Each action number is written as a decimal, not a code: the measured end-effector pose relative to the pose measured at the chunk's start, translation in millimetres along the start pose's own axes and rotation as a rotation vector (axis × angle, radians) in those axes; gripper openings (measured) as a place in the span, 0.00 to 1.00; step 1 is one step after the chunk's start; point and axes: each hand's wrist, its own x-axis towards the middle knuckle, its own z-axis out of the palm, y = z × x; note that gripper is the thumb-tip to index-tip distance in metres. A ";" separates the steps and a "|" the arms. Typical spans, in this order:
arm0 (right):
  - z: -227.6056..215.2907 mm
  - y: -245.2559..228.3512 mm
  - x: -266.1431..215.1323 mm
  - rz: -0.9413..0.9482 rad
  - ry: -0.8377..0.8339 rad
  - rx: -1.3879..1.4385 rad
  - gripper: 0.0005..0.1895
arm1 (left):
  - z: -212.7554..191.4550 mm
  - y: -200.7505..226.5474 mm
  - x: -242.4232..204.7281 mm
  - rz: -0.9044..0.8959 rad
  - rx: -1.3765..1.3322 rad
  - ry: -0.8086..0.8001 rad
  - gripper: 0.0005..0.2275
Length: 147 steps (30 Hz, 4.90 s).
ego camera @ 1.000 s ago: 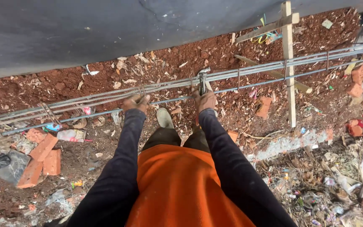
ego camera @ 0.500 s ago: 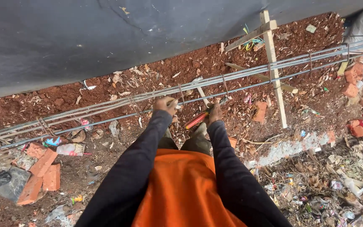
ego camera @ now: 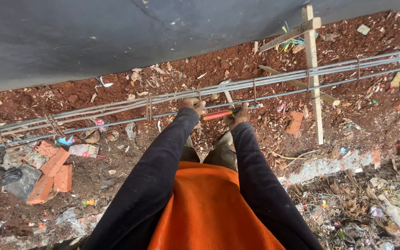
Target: The person secures a rebar cage by wrapping, twisting, and cutting tie wire around the steel bars using pliers.
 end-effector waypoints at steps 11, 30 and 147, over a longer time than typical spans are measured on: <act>10.6 11.1 13.9 0.005 0.041 0.034 0.26 | -24.6 8.9 -9.1 0.065 0.078 -0.172 0.11; 7.6 -1.1 9.2 0.031 0.023 -0.037 0.25 | -73.7 -57.2 -29.4 0.447 -0.142 0.295 0.06; 148.5 188.6 -43.1 -1.152 -0.187 -2.429 0.20 | -319.3 -188.8 8.3 0.607 0.720 0.284 0.12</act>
